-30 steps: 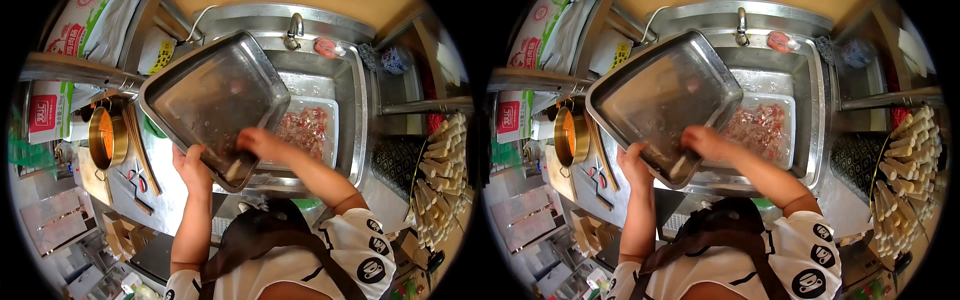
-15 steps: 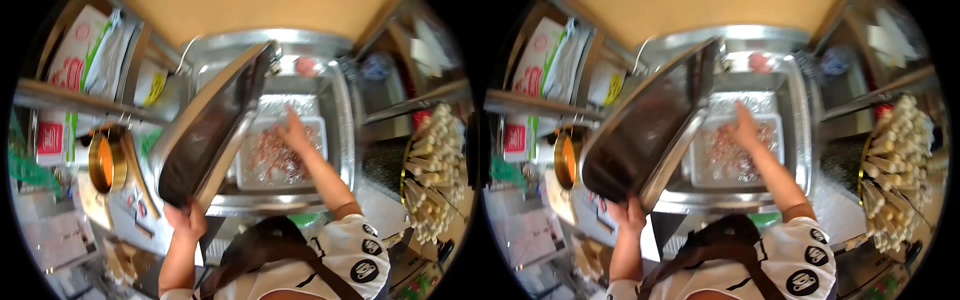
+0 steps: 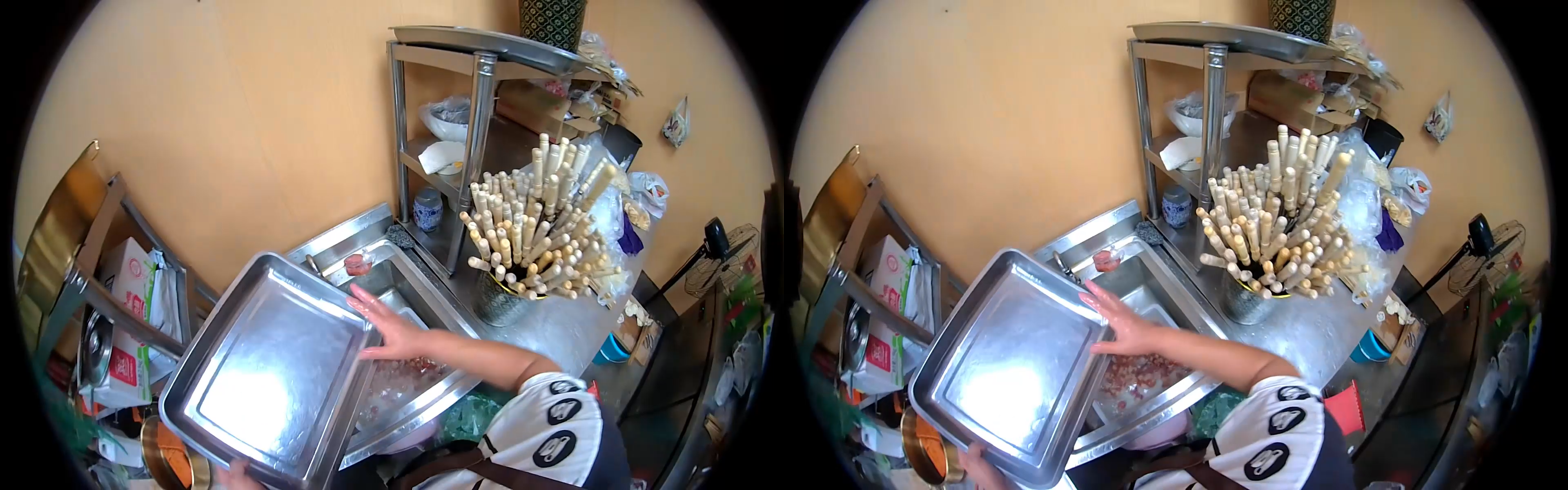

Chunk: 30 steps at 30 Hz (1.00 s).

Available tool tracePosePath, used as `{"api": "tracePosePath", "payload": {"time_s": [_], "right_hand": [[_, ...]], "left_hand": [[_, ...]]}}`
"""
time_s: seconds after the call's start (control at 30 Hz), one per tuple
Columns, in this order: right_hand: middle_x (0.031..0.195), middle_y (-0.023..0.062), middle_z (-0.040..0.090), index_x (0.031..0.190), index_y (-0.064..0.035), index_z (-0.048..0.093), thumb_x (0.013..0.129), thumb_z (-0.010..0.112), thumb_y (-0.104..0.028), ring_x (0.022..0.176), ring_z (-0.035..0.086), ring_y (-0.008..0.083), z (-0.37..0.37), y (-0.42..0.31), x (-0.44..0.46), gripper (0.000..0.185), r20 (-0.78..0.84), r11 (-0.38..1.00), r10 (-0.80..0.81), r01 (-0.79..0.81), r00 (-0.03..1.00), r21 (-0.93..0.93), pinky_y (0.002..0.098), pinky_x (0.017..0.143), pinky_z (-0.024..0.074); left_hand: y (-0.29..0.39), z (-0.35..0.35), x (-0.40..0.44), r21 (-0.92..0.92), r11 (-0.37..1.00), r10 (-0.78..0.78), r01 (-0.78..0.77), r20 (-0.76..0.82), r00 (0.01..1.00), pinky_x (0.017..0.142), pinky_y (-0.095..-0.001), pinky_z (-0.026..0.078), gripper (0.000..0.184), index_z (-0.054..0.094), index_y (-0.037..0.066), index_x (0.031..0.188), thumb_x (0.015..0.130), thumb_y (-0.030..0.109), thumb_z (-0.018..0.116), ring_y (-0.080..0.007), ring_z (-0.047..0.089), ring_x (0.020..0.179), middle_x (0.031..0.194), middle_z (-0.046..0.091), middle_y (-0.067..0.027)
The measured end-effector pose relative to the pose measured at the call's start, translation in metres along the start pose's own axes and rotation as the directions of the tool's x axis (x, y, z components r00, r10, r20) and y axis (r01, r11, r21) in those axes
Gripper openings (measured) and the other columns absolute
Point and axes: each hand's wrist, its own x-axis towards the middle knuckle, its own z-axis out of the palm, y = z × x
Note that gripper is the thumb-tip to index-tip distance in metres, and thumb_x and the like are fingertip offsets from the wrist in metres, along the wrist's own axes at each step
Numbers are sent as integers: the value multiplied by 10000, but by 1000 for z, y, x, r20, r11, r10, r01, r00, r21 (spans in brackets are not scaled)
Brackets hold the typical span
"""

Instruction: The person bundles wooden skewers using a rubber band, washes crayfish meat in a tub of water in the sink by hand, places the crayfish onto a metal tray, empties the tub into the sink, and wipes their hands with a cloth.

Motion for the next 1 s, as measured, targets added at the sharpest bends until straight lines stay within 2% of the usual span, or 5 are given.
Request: {"api": "tracePosePath", "payload": {"time_s": [0.17, 0.27, 0.43, 0.63, 1.0], "right_hand": [[1221, 165, 492, 1147, -52, 535, 661, 673, -581, 1173, 411, 318, -126, -100, 1, 731, 385, 897, -247, 360, 889, -256, 446, 939, 344], [755, 80, 549, 834, -48, 572, 639, 725, -230, 728, 552, 262, -173, -149, 13, 308, 305, 675, -393, 498, 867, -544, 373, 620, 472], [789, 97, 581, 843, -61, 598, 685, 710, -136, 743, 577, 249, -272, -218, 52, 207, -30, 582, -359, 198, 933, -789, 343, 658, 478], [686, 29, 560, 912, -105, 622, 826, 626, -218, 621, 478, 108, -366, -219, 71, 142, -431, 417, -293, -291, 854, -861, 284, 608, 415], [785, 125, 588, 862, -33, 606, 781, 593, -185, 776, 530, 260, -353, -121, -69, 173, -399, 274, -201, -339, 895, -900, 386, 736, 408]], "left_hand": [[34, 14, 9, -244, 892, -374, 380, 75, 924, 575, -362, 508, 314, 499, -14, 914, 635, 130, 513, -283, 595, 637, 792, 594, -169], [69, 43, 29, -269, 874, -265, 405, 434, 861, 601, -329, 513, 362, 548, -15, 987, 682, 179, 541, -265, 600, 696, 821, 597, -137], [163, 141, 39, -673, 567, 243, 476, 688, 683, 961, -443, 373, 457, 499, 24, 1168, 914, 388, 392, -287, 494, 1103, 1145, 540, -150], [127, 199, 25, -556, 774, 367, 303, 784, 501, 963, -449, 386, 429, 492, 25, 1171, 949, 364, 352, -321, 443, 1181, 1267, 457, -147], [-75, 92, 52, -151, 882, -330, 446, 477, 814, 887, -386, 452, 430, 439, -53, 1174, 944, 309, 397, -284, 533, 1086, 1231, 477, -191]]}}
